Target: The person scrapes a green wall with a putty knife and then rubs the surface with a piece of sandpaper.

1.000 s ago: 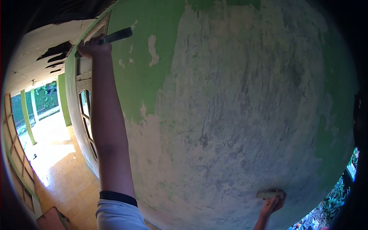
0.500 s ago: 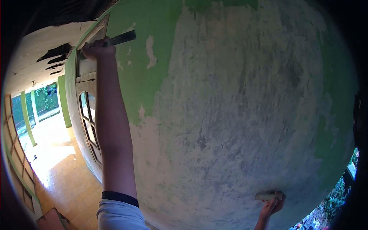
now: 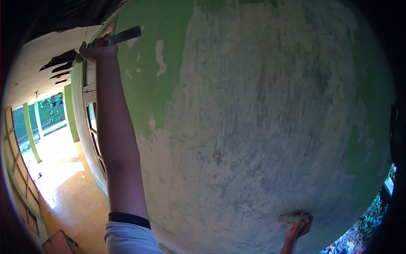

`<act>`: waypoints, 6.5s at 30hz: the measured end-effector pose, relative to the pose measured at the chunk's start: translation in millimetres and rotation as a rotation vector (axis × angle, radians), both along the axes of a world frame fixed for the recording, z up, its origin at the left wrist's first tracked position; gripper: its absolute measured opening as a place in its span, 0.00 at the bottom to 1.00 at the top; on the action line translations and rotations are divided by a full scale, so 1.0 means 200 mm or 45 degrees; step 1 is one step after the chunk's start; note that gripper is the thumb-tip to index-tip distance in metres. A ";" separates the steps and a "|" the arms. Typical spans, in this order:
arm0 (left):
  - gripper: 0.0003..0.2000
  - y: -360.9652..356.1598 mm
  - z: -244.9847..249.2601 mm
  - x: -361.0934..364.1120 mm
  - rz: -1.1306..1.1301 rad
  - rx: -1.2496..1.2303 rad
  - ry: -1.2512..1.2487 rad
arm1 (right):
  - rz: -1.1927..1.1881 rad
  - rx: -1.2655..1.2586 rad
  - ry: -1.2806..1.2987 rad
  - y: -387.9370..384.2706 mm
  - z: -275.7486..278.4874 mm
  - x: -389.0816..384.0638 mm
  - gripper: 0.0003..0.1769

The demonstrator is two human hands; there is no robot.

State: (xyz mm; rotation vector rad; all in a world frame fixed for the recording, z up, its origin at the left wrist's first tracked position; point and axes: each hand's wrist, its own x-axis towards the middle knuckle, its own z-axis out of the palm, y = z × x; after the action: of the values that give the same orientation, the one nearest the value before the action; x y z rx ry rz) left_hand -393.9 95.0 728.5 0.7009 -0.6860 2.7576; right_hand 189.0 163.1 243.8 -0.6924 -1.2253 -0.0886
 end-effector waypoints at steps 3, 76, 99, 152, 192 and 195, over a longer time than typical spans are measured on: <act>0.10 0.30 0.07 -0.07 0.306 -0.027 0.019 | -0.006 -0.016 0.021 -0.01 0.01 -0.01 0.22; 0.11 -0.16 -0.85 0.36 0.208 -0.447 0.861 | 0.046 0.022 -0.093 -0.03 0.03 0.00 0.23; 0.15 -0.69 -3.37 1.44 -0.756 -2.211 1.322 | 1.499 -0.600 -1.226 -0.22 -0.06 -0.42 0.11; 0.12 -0.78 -3.18 0.99 -0.188 -2.098 0.508 | 2.065 -0.476 -0.153 -0.36 0.46 -1.03 0.22; 0.13 -1.22 -3.49 0.38 -0.164 -2.057 0.262 | 1.700 0.857 0.247 -0.14 2.53 -2.15 0.18; 0.14 -1.23 -3.55 0.37 -0.148 -2.057 0.209 | 1.673 0.874 0.315 -0.09 2.55 -2.19 0.13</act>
State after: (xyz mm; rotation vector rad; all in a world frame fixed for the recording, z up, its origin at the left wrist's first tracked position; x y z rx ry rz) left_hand -320.1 -151.7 17.9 0.3761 1.3498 2.0809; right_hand -248.2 145.6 754.4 0.7370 -1.1024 0.6243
